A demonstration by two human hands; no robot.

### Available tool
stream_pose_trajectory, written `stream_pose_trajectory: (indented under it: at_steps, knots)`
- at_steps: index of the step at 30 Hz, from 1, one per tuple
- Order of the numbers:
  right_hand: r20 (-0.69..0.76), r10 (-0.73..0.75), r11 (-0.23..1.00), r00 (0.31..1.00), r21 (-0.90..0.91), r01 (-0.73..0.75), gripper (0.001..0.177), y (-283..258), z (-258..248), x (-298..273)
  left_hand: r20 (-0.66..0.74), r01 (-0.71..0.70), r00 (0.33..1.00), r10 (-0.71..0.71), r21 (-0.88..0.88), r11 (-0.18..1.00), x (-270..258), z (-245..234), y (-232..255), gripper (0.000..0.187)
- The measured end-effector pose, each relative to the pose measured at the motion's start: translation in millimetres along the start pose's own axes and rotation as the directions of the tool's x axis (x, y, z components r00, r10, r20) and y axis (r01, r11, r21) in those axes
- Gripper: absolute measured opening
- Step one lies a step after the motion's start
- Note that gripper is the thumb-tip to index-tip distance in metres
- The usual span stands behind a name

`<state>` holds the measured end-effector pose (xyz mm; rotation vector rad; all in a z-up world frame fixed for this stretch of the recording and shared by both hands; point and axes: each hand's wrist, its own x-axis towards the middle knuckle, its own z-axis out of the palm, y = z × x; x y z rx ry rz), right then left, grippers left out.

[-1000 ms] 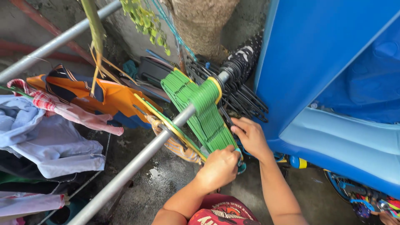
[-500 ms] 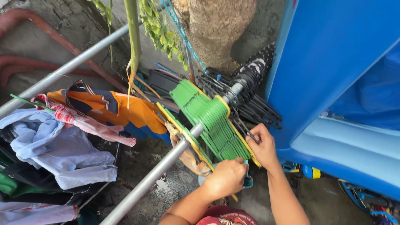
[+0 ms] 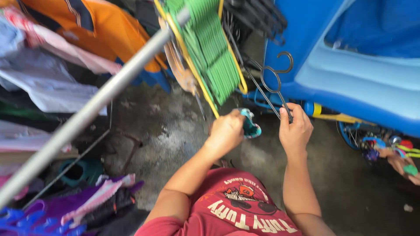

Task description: Hanging various items of clothing and linens on a drying rack outdoors.

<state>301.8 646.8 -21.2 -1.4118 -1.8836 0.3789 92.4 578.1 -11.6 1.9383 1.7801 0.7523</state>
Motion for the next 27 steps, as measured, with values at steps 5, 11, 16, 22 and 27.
stream_pose_trajectory:
  at_steps: [5, 11, 16, 22, 27]
  knots:
    - [0.247, 0.082, 0.973, 0.966, -0.23, -0.024, 0.017, 6.4, -60.8, -90.8, -0.053, 0.271, 0.962, -0.266, 0.166, 0.948, -51.1, 84.8, -69.1, 0.017]
    - [0.501, -0.008, 0.984, 0.866, -0.148, 0.095, 0.016, -32.4, -72.5, -136.0, -0.183, 0.414, 0.907, -0.38, 0.215, 0.885, -121.6, 117.8, -107.2, 0.016]
    - [0.616, -0.299, 0.948, 0.729, 0.108, 0.298, 0.013, -44.9, -29.9, -133.3, -0.262, 0.387, 0.904, -0.339, 0.164, 0.907, -178.1, 72.5, -85.4, 0.015]
    - [0.21, -0.559, 0.829, 0.802, 0.144, 0.54, 0.034, -50.8, 39.7, -159.9, -0.271, 0.291, 0.935, -0.23, 0.213, 0.933, -258.9, -13.4, -57.9, 0.011]
    - [0.308, -0.539, 0.776, 0.784, 0.543, 0.321, 0.008, -83.4, 110.9, -244.9, -0.409, 0.394, 0.87, -0.276, 0.24, 0.887, -320.1, -64.8, -27.3, 0.007]
